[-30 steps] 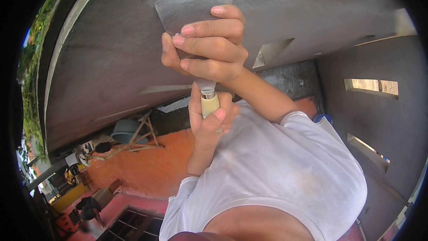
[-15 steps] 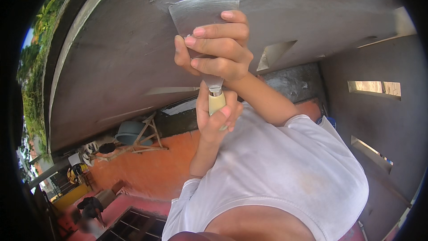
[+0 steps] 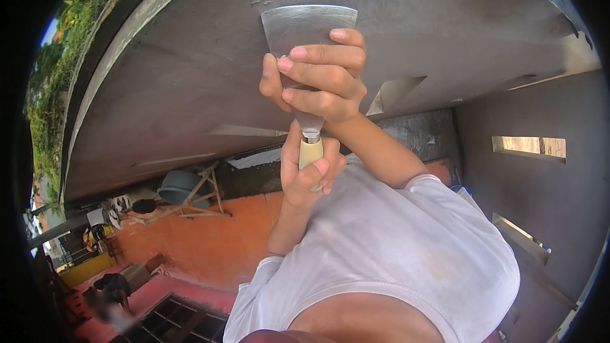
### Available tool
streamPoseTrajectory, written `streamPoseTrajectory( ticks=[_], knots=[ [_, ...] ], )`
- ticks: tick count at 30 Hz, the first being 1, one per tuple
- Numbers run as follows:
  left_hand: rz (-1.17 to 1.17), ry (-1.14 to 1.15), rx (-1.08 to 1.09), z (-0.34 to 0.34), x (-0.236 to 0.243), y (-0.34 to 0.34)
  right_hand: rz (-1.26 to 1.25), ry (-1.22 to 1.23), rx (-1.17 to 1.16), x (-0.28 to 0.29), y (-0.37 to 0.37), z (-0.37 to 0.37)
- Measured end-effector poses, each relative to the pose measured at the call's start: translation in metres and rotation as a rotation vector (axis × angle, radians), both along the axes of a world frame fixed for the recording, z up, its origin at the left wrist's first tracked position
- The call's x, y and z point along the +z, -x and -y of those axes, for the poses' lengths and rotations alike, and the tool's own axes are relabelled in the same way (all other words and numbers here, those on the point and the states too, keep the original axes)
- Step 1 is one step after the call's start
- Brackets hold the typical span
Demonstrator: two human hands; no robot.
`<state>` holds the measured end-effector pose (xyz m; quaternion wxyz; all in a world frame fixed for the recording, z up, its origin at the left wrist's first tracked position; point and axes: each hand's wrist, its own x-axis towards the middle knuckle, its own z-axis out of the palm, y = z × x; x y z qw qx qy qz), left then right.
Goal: The person uses a hand trowel to smooth a freshly applied layer of cement on an overhead concrete surface. They repeatedly scrape and level the material across the ceiling area while standing on a scaffold.
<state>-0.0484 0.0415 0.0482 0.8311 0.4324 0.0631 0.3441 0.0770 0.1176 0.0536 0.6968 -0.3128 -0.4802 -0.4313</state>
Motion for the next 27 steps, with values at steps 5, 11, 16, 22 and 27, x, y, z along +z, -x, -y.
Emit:
streamPoseTrajectory(
  ticks=[5, 11, 16, 22, 27],
  knots=[
    [-0.038, -0.046, 0.004, -0.007, 0.02, 0.001, -0.007, -0.035, -0.021, 0.017, -0.001, -0.009],
    [-0.004, -0.016, 0.001, 0.0, 0.004, -0.001, 0.001, 0.028, -0.037, 0.005, -0.002, 0.001],
    [0.048, -0.075, -0.006, -0.009, 0.021, -0.006, -0.004, -0.044, -0.041, 0.029, -0.003, -0.008],
    [0.024, -0.015, -0.005, 0.001, 0.011, -0.004, -0.007, 0.026, -0.024, 0.014, -0.003, 0.003],
    [-0.006, -0.124, 0.028, -0.011, 0.028, -0.009, 0.012, -0.06, -0.082, 0.039, -0.01, -0.008]
  ],
)
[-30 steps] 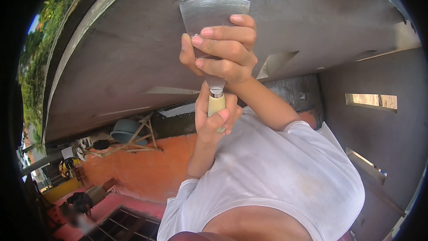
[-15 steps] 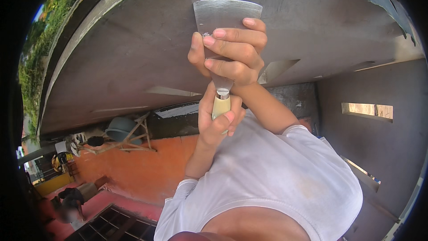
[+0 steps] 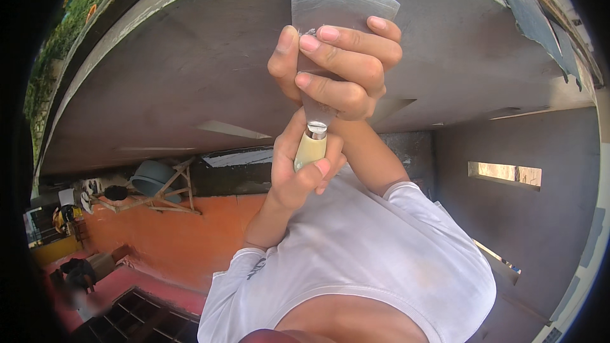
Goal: The person uses a hand trowel to smooth a freshly applied layer of cement on an overhead concrete surface. They repeatedly scrape and level the material across the ceiling area while standing on a scaffold.
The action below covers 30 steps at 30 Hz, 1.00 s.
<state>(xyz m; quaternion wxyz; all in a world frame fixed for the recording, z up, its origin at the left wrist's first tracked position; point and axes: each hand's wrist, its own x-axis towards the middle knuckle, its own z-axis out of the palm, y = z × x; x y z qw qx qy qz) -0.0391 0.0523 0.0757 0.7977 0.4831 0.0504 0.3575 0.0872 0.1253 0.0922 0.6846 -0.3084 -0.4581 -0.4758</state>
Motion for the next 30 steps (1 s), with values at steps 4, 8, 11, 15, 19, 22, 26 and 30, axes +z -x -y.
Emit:
streamPoseTrajectory(
  ticks=[4, 8, 11, 15, 19, 22, 26, 30],
  knots=[
    [-0.066, 0.101, -0.059, 0.005, -0.014, 0.005, -0.026, 0.106, -0.001, -0.022, 0.003, 0.011],
    [-0.063, 0.053, -0.038, 0.008, -0.021, 0.003, 0.016, 0.097, -0.006, -0.028, -0.002, 0.012],
    [-0.065, 0.024, -0.028, 0.003, -0.009, 0.003, 0.014, 0.033, -0.04, -0.013, 0.0, 0.006],
    [-0.065, 0.078, -0.076, 0.002, -0.01, 0.004, 0.002, 0.109, -0.063, -0.016, -0.001, 0.014],
    [-0.04, 0.096, -0.096, 0.005, -0.015, 0.003, 0.018, 0.082, -0.037, -0.021, -0.003, 0.014],
    [-0.027, 0.079, -0.076, 0.005, -0.008, 0.002, 0.011, 0.061, -0.043, -0.015, -0.001, 0.012],
    [0.006, 0.126, -0.126, 0.004, -0.017, 0.002, 0.011, 0.11, -0.056, -0.021, -0.003, 0.016],
    [-0.041, 0.069, -0.093, 0.003, -0.01, 0.0, 0.034, 0.072, -0.047, -0.013, -0.006, 0.013]
  ],
)
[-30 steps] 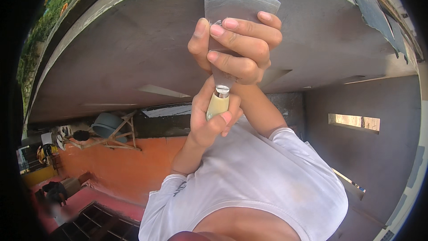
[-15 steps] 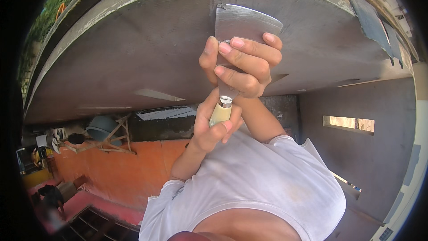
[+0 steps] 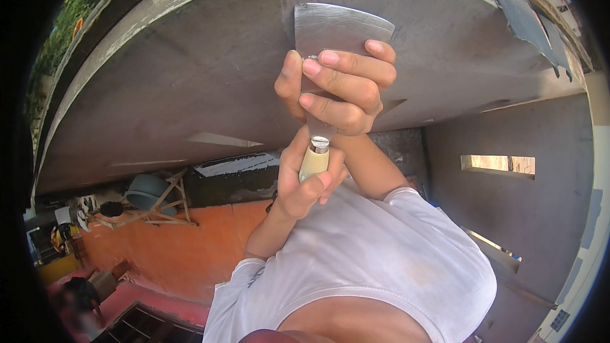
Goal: The person uses a hand trowel to smooth a freshly applied layer of cement on an overhead concrete surface. They repeatedly scrape and level the material across the ceiling area while standing on a scaffold.
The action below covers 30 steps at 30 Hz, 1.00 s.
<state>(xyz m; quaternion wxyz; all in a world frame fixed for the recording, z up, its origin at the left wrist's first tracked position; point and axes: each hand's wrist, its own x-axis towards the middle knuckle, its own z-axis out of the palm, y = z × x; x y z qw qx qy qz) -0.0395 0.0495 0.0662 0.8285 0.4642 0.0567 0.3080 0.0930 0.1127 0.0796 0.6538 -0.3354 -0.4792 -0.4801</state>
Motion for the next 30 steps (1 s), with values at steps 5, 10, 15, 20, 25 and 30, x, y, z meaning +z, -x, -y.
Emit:
streamPoseTrajectory(
  ticks=[5, 10, 15, 20, 25, 30],
  knots=[
    [0.057, 0.011, -0.004, -0.008, 0.011, -0.002, 0.029, 0.003, -0.012, 0.014, -0.001, -0.006],
    [0.094, 0.036, -0.02, -0.002, -0.004, -0.001, 0.046, 0.011, -0.021, -0.002, -0.001, -0.002],
    [0.099, 0.056, -0.031, -0.012, 0.01, 0.002, 0.053, 0.044, -0.049, 0.017, 0.002, -0.008],
    [0.121, 0.089, -0.03, -0.002, -0.012, 0.004, 0.037, 0.054, 0.032, -0.012, 0.006, -0.001],
    [0.132, 0.064, -0.022, -0.008, -0.002, 0.003, 0.073, -0.057, 0.029, 0.004, 0.002, -0.014],
    [0.118, 0.104, -0.021, -0.002, -0.005, 0.004, 0.028, -0.013, 0.059, -0.006, 0.006, -0.007]
  ],
)
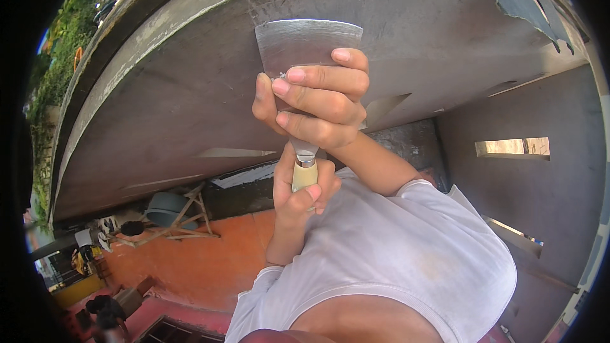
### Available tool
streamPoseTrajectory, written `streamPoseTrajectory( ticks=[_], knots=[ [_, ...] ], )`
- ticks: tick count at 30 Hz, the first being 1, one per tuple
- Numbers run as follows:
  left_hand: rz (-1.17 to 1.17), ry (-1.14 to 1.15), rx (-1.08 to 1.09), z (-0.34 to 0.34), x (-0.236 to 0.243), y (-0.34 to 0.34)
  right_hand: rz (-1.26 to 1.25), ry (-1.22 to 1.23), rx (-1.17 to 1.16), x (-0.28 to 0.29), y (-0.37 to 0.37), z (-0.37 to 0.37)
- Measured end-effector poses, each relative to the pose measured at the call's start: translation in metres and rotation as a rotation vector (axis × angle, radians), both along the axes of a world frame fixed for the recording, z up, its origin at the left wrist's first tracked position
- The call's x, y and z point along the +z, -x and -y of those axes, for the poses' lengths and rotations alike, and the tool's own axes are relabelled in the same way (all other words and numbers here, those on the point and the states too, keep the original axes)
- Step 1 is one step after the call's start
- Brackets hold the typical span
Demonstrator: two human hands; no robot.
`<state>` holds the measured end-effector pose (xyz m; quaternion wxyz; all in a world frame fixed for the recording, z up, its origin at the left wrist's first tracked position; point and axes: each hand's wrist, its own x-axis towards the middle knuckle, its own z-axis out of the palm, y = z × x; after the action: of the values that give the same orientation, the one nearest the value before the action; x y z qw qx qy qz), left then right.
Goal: The person uses a hand trowel to smooth a freshly applied layer of cement on an overhead concrete surface. They repeatedly scrape and level the material across the ceiling area while standing on a scaffold.
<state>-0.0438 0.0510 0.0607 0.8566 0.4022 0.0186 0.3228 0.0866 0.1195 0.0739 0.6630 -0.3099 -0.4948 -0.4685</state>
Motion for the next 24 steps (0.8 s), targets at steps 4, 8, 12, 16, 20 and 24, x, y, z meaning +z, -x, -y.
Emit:
streamPoseTrajectory(
  ticks=[4, 8, 12, 16, 20, 24],
  knots=[
    [0.016, -0.004, -0.005, -0.006, 0.012, 0.001, 0.035, -0.006, -0.051, 0.014, -0.003, -0.005],
    [0.002, 0.03, -0.008, -0.004, 0.009, 0.003, 0.019, 0.084, -0.085, 0.009, 0.0, 0.002],
    [0.002, 0.043, 0.017, 0.0, 0.007, 0.001, 0.029, 0.07, -0.067, 0.003, 0.0, 0.001],
    [0.001, -0.028, 0.025, -0.013, 0.028, -0.001, 0.044, 0.009, -0.088, 0.03, -0.006, -0.012],
    [0.041, -0.107, 0.011, -0.016, 0.019, -0.001, 0.035, 0.01, -0.072, 0.032, -0.004, -0.012],
    [0.021, -0.05, 0.016, -0.002, 0.009, -0.004, 0.02, 0.016, -0.021, 0.011, -0.006, -0.004]
  ],
)
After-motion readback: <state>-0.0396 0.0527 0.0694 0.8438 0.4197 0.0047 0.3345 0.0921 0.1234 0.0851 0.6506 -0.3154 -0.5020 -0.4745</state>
